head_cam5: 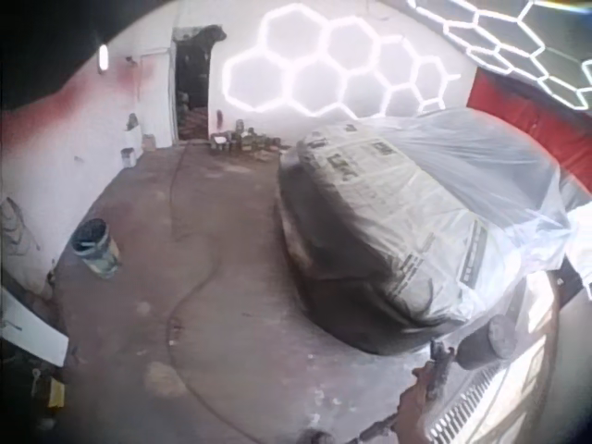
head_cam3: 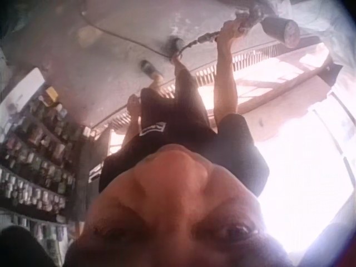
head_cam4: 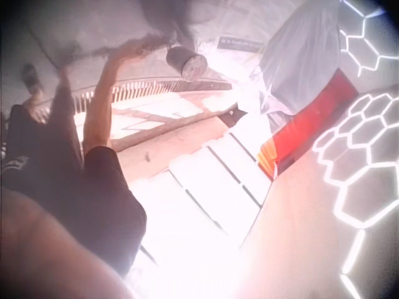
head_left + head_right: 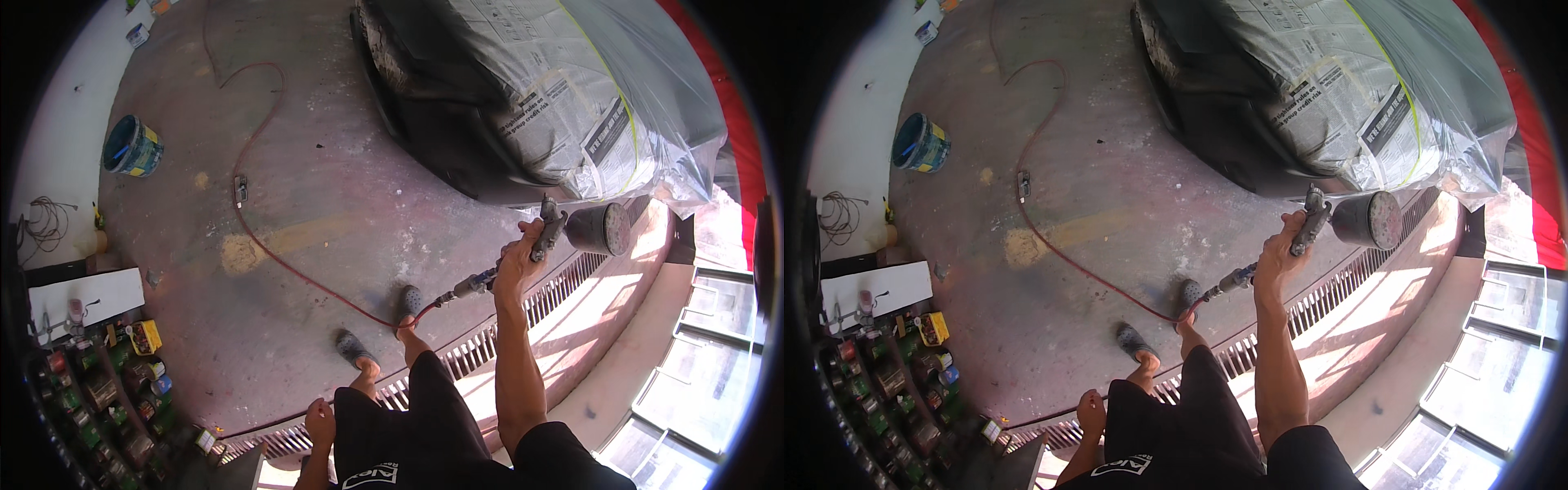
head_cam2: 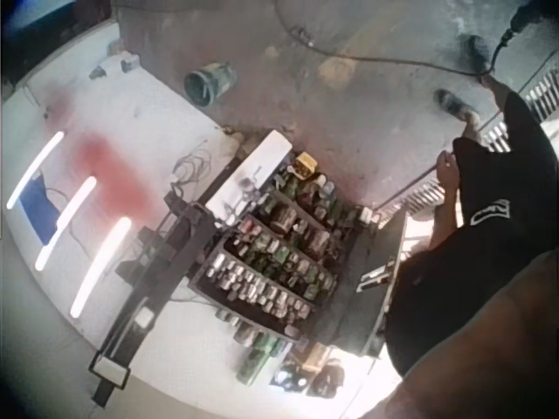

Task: The person uses a spray gun to apply black paint to a car's rear bumper. They walk around the vehicle, refilling the spray gun from a paint can, and repeatedly spray the same area while occasionally touching the surface.

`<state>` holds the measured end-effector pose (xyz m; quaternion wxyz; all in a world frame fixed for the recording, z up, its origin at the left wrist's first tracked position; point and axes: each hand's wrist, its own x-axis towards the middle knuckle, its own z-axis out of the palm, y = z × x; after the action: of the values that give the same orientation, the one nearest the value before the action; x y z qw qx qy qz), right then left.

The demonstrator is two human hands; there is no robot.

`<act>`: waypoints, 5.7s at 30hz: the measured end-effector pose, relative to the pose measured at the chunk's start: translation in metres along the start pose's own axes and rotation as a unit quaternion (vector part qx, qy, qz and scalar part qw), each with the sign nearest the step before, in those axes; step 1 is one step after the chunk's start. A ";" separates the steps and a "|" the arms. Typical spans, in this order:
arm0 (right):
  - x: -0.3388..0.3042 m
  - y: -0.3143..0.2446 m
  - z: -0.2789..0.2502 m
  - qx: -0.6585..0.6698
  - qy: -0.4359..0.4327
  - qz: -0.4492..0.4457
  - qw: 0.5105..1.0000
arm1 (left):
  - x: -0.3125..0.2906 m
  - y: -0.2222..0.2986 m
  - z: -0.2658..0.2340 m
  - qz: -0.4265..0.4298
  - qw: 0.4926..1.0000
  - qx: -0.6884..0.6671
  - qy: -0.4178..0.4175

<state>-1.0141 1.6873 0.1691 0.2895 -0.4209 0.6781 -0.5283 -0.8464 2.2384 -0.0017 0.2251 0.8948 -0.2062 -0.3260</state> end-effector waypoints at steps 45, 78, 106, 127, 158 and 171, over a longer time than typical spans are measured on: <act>-0.049 -0.077 0.311 -0.051 -0.052 0.172 0.982 | 0.600 0.343 -0.080 0.067 0.796 0.338 -0.497; -0.039 -0.096 0.365 0.039 0.009 0.179 0.983 | 0.636 0.555 0.019 0.684 0.641 0.157 -0.312; -0.012 -0.078 0.312 0.154 -0.018 0.227 0.961 | 0.568 0.708 0.144 0.787 0.602 0.119 -0.071; -0.018 -0.071 0.307 0.177 -0.013 0.193 0.965 | 0.670 0.602 0.090 0.711 0.668 0.219 0.036; -0.107 -0.126 0.569 -0.201 -0.441 0.054 0.873 | 0.658 0.422 -0.213 0.475 0.847 -0.054 -0.233; -0.059 -0.211 0.717 -0.126 -0.609 -0.056 0.781 | 0.788 0.493 -0.248 -0.092 0.936 -0.333 -0.066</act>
<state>-0.3292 1.3817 0.1717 0.5563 -0.7249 0.3968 -0.0873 -0.2344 1.4975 0.0463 0.4650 0.7602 -0.0165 -0.4534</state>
